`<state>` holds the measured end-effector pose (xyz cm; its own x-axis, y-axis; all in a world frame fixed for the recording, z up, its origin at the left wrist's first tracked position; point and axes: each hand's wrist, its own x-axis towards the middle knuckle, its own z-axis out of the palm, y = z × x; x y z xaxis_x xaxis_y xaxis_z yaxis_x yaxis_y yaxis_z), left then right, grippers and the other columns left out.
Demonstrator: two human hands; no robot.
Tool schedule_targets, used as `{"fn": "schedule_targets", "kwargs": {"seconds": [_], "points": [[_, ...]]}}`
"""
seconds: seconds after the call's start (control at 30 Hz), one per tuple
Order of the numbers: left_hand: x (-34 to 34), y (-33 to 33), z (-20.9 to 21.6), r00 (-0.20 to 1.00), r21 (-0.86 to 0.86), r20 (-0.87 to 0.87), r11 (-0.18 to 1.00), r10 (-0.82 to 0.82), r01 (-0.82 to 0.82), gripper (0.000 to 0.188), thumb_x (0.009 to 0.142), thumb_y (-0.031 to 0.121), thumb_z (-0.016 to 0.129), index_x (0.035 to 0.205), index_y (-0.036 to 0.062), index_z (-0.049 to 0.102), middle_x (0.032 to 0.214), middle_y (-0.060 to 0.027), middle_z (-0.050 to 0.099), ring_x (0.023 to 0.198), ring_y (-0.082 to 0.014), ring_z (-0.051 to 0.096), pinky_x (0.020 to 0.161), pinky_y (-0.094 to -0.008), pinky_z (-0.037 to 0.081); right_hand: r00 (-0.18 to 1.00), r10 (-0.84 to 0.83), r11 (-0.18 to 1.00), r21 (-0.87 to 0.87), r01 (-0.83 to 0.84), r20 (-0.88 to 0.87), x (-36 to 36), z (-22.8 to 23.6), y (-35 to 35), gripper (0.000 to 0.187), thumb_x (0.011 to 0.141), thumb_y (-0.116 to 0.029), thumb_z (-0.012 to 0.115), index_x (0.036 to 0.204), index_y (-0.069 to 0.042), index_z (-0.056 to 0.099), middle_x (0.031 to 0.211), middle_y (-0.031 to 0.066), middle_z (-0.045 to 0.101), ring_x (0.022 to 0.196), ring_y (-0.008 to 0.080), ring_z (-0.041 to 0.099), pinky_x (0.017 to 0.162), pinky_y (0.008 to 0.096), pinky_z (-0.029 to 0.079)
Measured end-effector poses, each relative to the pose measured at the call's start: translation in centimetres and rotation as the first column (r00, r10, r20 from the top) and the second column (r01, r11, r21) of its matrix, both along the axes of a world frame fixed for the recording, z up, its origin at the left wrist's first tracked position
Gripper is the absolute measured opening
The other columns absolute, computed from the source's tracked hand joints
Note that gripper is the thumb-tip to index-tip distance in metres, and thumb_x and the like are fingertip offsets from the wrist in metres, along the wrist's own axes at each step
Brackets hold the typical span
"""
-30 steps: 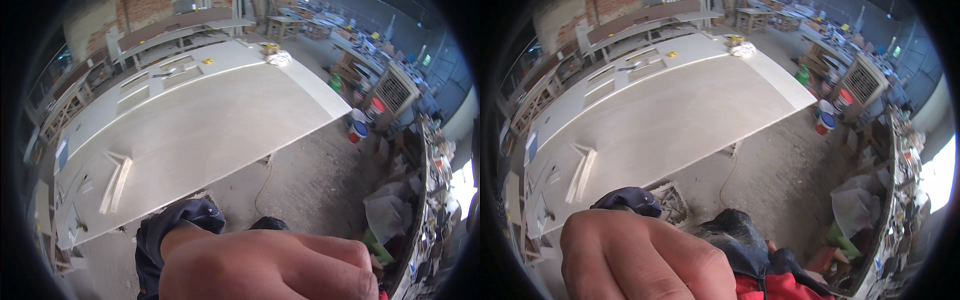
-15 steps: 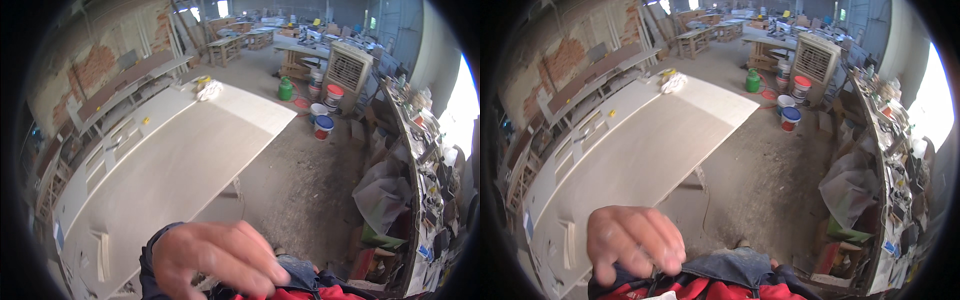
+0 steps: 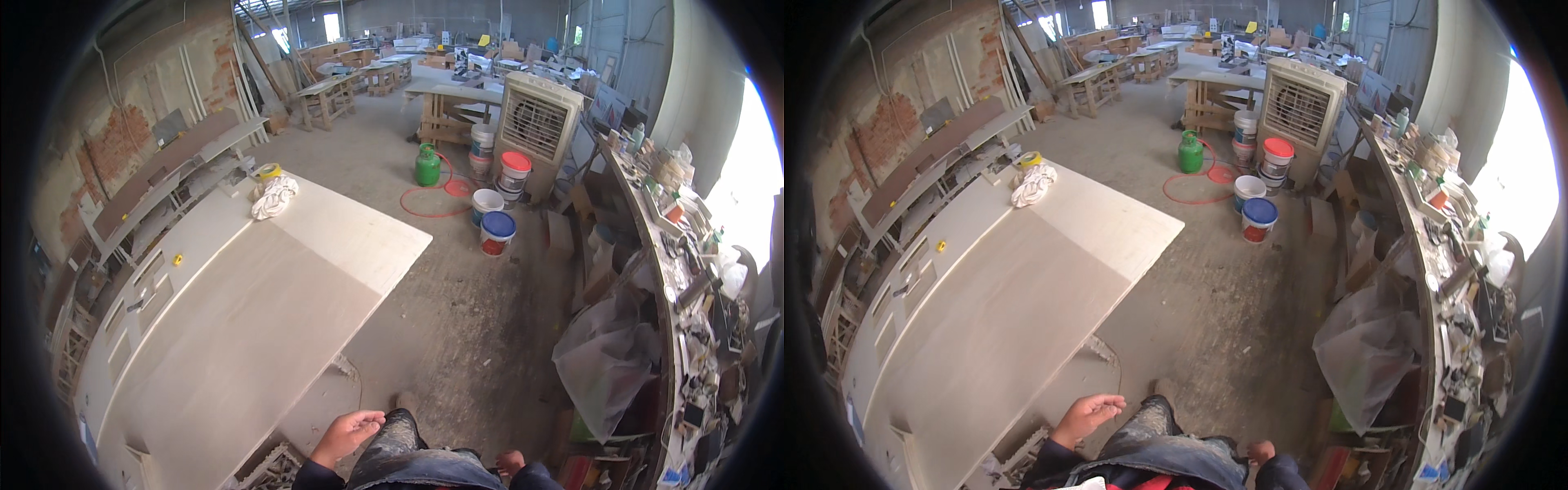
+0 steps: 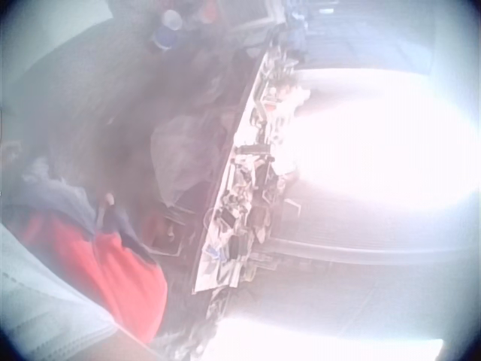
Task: The person uses an angle grinder to sand the edges of large white panels in a workshop. They move between panels, sand different edges, and wipe dust from the surfaces with a cloth.
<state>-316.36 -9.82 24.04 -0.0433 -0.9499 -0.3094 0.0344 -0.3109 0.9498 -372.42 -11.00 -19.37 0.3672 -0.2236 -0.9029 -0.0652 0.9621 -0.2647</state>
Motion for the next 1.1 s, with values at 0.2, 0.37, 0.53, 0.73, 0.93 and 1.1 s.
{"fn": "schedule_targets", "kwargs": {"seconds": [0.2,0.37,0.53,0.73,0.93,1.1], "points": [[0.9,-15.5,-0.2,0.999,-0.014,-0.045,1.0,0.02,-0.021,0.032,0.103,0.012,0.063,0.131,-0.0032,0.064,0.12,-0.006,0.07,0.107,-0.0118,0.065,0.096,-0.0284,0.052,0.702,0.246,0.295,-0.638,-0.711,-0.669,3.3,-1.7,-2.8,0.027,0.089,-0.026,0.073,0.1,-0.001,0.078,0.094,0.0191,0.077,0.09,0.0296,0.074,0.08,0.0432,0.055],[3.2,-30.9,1.9,0.998,-0.13,0.063,0.991,-0.025,0.033,0.03,0.103,0.013,0.063,0.128,-0.0023,0.066,0.12,-0.0076,0.072,0.107,-0.0129,0.066,0.095,-0.0283,0.052,0.81,0.002,0.757,-0.528,-0.385,-0.587,8.2,3.9,-17.4,0.034,0.084,-0.028,0.079,0.102,0.001,0.077,0.092,0.0181,0.077,0.087,0.0246,0.072,0.077,0.0407,0.054],[3.2,-43.8,4.1,0.969,-0.215,0.214,0.962,-0.121,0.168,0.031,0.101,0.015,0.065,0.128,-0.0003,0.068,0.118,-0.0103,0.074,0.105,-0.0149,0.069,0.092,-0.0294,0.054,0.765,-0.311,0.791,-0.6,-0.121,-0.564,14.2,16.2,-33.0,0.029,0.088,-0.023,0.075,0.1,0.003,0.077,0.09,0.0133,0.077,0.081,0.0188,0.071,0.073,0.0355,0.055],[4.2,-55.0,2.3,0.955,-0.24,0.297,0.968,0.006,0.069,0.03,0.1,0.017,0.067,0.126,0.0006,0.069,0.115,-0.0101,0.075,0.101,-0.0156,0.07,0.089,-0.0303,0.054,0.749,-0.165,0.725,-0.593,-0.349,-0.642,11.6,9.9,-45.1,0.021,0.086,-0.017,0.076,0.097,0.001,0.076,0.086,0.0079,0.076,0.074,0.0146,0.068,0.064,0.0336,0.053],[5.5,-65.5,0.7,0.921,-0.19,0.192,0.933,0.34,-0.305,0.03,0.102,0.015,0.066,0.125,-0.0034,0.067,0.117,-0.0114,0.074,0.107,-0.0155,0.069,0.095,-0.0296,0.053,0.624,0.236,0.471,-0.474,-0.744,-0.745,5.2,3.3,-62.3,0.017,0.08,-0.016,0.075,0.093,-0.005,0.076,0.083,0.0062,0.075,0.073,0.0166,0.07,0.06,0.0354,0.052],[3.7,-72.0,4.2,0.804,-0.163,0.213,0.832,0.555,-0.53,0.03,0.101,0.015,0.067,0.125,-0.0033,0.067,0.116,-0.0114,0.074,0.107,-0.016,0.069,0.095,-0.0298,0.053,0.242,0.379,-0.071,-0.289,-0.955,-0.893,4.1,6.0,-85.7,0.016,0.075,-0.016,0.075,0.09,-0.011,0.076,0.08,0.0047,0.074,0.071,0.0183,0.071,0.056,0.0369,0.051]]}}
